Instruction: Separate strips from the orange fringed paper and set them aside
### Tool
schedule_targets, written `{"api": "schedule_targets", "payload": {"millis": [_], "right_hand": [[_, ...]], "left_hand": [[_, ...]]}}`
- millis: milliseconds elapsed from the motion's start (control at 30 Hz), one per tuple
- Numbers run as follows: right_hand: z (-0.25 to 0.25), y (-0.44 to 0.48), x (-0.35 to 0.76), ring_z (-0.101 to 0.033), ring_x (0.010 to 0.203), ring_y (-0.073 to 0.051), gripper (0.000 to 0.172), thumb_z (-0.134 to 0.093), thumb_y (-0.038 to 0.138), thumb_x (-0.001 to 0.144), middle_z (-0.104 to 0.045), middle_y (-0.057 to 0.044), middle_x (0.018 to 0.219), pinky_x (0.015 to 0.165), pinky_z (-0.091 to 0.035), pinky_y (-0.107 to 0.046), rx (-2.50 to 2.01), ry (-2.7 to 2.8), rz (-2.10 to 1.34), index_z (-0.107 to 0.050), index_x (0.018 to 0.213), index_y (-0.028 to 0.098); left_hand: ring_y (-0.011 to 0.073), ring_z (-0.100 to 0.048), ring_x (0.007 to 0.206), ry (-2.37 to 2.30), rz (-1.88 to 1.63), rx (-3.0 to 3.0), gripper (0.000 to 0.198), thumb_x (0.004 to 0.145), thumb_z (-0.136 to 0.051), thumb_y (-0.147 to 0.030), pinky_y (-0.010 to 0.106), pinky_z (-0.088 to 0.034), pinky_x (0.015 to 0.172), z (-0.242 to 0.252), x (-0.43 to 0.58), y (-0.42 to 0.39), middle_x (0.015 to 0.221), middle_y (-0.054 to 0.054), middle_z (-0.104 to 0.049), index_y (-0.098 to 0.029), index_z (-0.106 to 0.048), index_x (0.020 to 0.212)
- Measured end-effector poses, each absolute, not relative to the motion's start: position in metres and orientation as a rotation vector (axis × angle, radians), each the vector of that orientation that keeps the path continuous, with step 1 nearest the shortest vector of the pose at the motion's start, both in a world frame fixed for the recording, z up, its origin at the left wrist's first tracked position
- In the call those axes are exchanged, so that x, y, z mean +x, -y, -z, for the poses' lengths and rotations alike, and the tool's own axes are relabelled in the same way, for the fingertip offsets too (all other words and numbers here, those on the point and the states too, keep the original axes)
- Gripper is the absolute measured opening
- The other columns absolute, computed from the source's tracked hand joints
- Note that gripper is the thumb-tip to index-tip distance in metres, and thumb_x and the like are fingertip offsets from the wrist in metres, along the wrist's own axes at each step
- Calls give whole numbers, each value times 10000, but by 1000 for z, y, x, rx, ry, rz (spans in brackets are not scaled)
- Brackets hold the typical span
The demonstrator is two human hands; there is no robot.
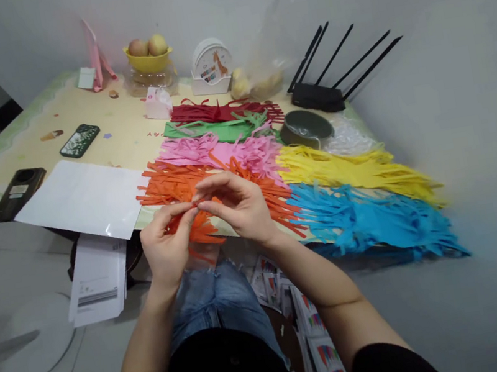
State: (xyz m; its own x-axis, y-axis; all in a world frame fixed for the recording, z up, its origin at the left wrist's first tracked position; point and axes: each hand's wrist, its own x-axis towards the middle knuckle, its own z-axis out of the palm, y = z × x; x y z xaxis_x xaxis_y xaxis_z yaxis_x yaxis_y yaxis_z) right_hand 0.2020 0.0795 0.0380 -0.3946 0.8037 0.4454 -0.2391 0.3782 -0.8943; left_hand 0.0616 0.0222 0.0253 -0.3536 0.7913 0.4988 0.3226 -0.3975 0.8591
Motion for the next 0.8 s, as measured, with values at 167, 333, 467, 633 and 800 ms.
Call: {"api": "schedule_targets", "payload": {"millis": [167, 333, 467, 633, 800], "right_hand": [[-46, -86, 209, -692, 949, -170, 254, -741, 365, 828, -735, -41, 993, 834, -571, -314, -599, 1692, -1333, -692, 1026, 214], [-52, -89, 210, -628, 825, -147, 155, -667, 316, 884, -672, -30, 837, 755, -527, -294, -613, 1846, -963, -675, 778, 204], [-51, -90, 204, -587, 800, -148, 149, -576, 297, 936, -632, -39, 853, 724, -502, -296, -611, 2015, -780, -612, 825, 204], [-53, -89, 193, -565, 859, -171, 95, -504, 195, 954, -597, -58, 884, 772, -477, -319, -590, 2063, -534, -561, 878, 201], [-51, -104, 156, -557, 859, -183, 101, -474, 205, 957, -587, -58, 888, 775, -463, -327, -562, 2009, -510, -541, 882, 211]], "left_hand": [[163, -707, 808, -1440, -1766, 1446, 26, 814, -732, -206, 290, -555, 779, -26, 60, -22, 831, 10, -755, -213, -749, 832], [168, -705, 791, -1405, -1688, 1376, 80, 769, -774, -258, 289, -558, 777, -26, 56, -24, 818, 20, -744, -207, -740, 820], [181, -726, 788, -1296, -1600, 1287, 240, 732, -803, -320, 287, -576, 751, -22, 50, -31, 876, 42, -756, -196, -729, 924], [176, -725, 723, -1241, -1638, 1147, 177, 799, -753, -361, 291, -570, 754, -12, 44, -29, 738, 39, -747, -189, -717, 814], [192, -714, 707, -1376, -1634, 1116, 259, 802, -726, -440, 307, -563, 711, -5, 11, -31, 754, 53, -743, -185, -697, 836]]}}
